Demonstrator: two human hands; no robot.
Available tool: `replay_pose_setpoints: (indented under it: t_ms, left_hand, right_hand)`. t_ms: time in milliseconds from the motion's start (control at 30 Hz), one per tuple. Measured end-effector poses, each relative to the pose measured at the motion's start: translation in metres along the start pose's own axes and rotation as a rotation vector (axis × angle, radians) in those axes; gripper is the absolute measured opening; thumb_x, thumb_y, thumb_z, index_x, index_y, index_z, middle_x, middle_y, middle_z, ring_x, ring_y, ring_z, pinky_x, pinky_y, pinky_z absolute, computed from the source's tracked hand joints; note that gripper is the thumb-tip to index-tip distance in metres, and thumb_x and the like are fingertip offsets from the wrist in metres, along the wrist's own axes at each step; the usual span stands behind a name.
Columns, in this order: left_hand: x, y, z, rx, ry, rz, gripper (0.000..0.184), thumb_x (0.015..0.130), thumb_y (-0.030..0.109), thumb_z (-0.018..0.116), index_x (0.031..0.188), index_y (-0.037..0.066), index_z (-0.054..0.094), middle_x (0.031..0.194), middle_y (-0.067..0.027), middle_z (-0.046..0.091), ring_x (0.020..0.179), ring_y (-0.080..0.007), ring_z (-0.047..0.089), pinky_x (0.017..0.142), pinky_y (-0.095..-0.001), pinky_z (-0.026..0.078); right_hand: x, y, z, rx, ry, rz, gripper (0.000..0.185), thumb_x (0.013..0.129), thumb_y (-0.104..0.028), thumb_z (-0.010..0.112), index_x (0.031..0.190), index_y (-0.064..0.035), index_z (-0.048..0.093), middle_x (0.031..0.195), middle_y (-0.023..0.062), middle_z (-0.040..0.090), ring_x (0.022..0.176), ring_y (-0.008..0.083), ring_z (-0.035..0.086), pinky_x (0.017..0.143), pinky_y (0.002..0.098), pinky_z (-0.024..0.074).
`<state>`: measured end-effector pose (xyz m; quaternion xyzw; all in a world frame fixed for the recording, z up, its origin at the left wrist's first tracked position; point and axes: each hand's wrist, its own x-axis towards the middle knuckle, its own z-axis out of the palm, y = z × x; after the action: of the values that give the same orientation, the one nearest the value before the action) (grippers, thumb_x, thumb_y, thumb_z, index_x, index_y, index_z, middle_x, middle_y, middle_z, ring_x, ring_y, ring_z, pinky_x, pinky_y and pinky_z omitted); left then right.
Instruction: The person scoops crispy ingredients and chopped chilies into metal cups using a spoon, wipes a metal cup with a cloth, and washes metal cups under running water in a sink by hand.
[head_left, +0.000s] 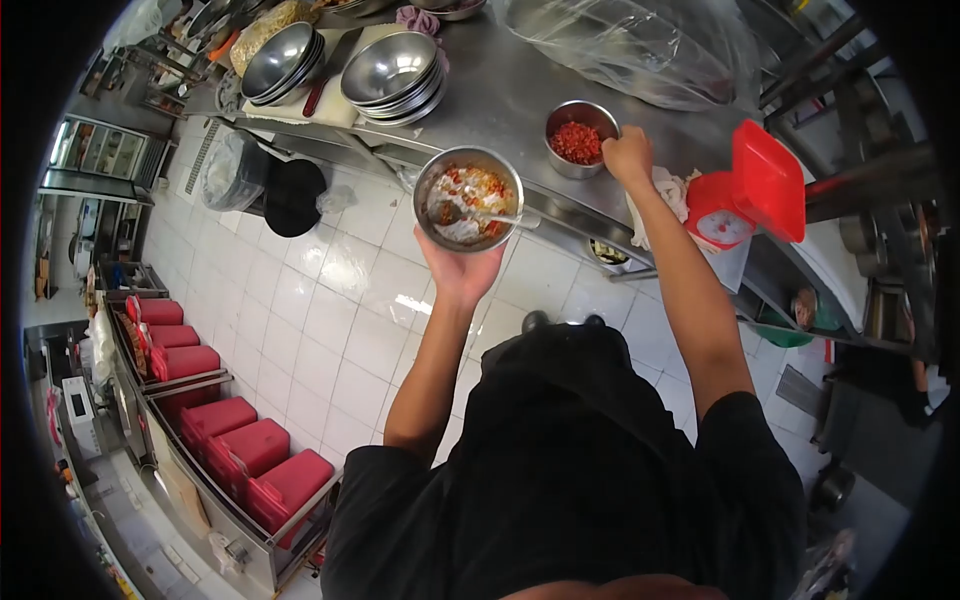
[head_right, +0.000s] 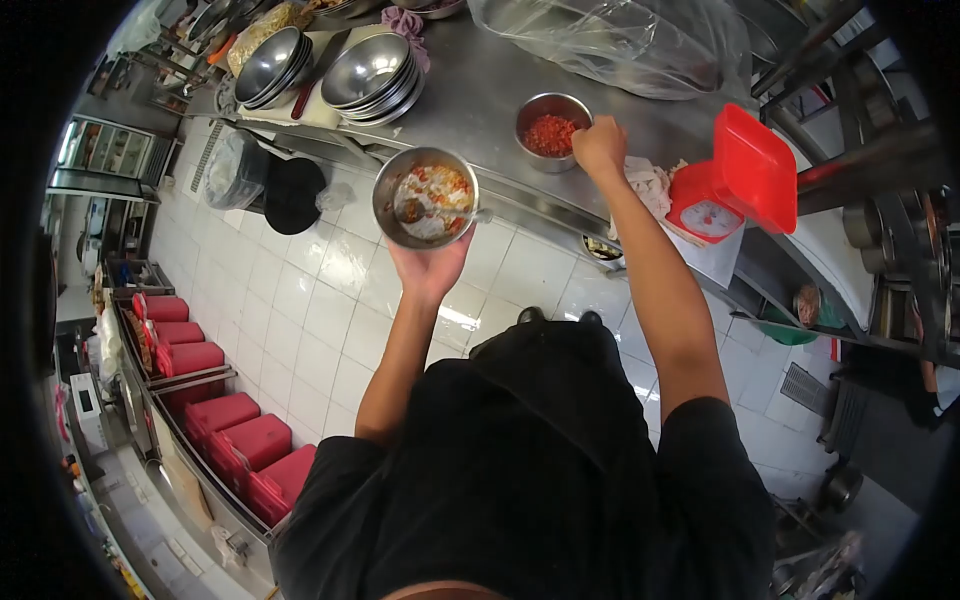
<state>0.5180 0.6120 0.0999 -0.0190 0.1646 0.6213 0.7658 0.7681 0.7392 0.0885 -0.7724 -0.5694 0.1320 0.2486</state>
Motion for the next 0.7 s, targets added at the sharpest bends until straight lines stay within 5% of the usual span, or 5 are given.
replay_pose_setpoints:
  t_ms: [200, 300, 433, 700]
  left_hand:
    - [-0.036, 0.004, -0.012, -0.013, 0.104, 0.014, 0.059, 0.083, 0.05, 0.051, 0.128, 0.014, 0.044, 0.13, -0.0067, 0.045, 0.12, -0.0251, 0.042, 0.101, -0.0423, 0.034]
    - [-0.043, -0.009, -0.008, -0.12, 0.108, -0.048, 0.059, 0.086, 0.04, 0.05, 0.132, 0.006, 0.035, 0.132, -0.019, 0.038, 0.123, -0.0371, 0.036, 0.104, -0.0487, 0.031]
    - [-0.042, -0.044, 0.009, -0.014, 0.211, -0.255, 0.056, 0.085, 0.047, 0.049, 0.129, 0.012, 0.043, 0.129, -0.0074, 0.046, 0.12, -0.0241, 0.042, 0.102, -0.0412, 0.033]
    - [-0.046, -0.165, 0.079, 0.045, 0.101, -0.449, 0.062, 0.086, 0.045, 0.044, 0.133, 0.005, 0.037, 0.13, -0.0224, 0.041, 0.12, -0.0398, 0.04, 0.103, -0.0474, 0.034]
  right_hand:
    - [-0.049, -0.012, -0.08, 0.2, -0.095, -0.08, 0.023, 0.073, -0.012, 0.056, 0.09, 0.0002, 0.065, 0.084, 0.0213, 0.064, 0.08, 0.0361, 0.061, 0.073, 0.0409, 0.0472]
    - [-0.076, -0.001, -0.146, 0.295, -0.146, -0.018, 0.02, 0.074, -0.011, 0.059, 0.089, 0.0009, 0.065, 0.076, 0.0172, 0.064, 0.069, 0.0269, 0.062, 0.066, 0.0353, 0.0469]
    - [-0.113, 0.035, -0.223, 0.417, -0.105, 0.033, 0.015, 0.075, -0.006, 0.059, 0.087, 0.003, 0.063, 0.067, 0.0119, 0.063, 0.062, 0.0147, 0.059, 0.06, 0.0283, 0.0452]
    - [-0.185, 0.125, -0.374, 0.357, 0.197, 0.163, 0.012, 0.078, -0.002, 0.057, 0.086, 0.0042, 0.063, 0.067, 0.0083, 0.063, 0.061, 0.0073, 0.057, 0.054, 0.0232, 0.0445]
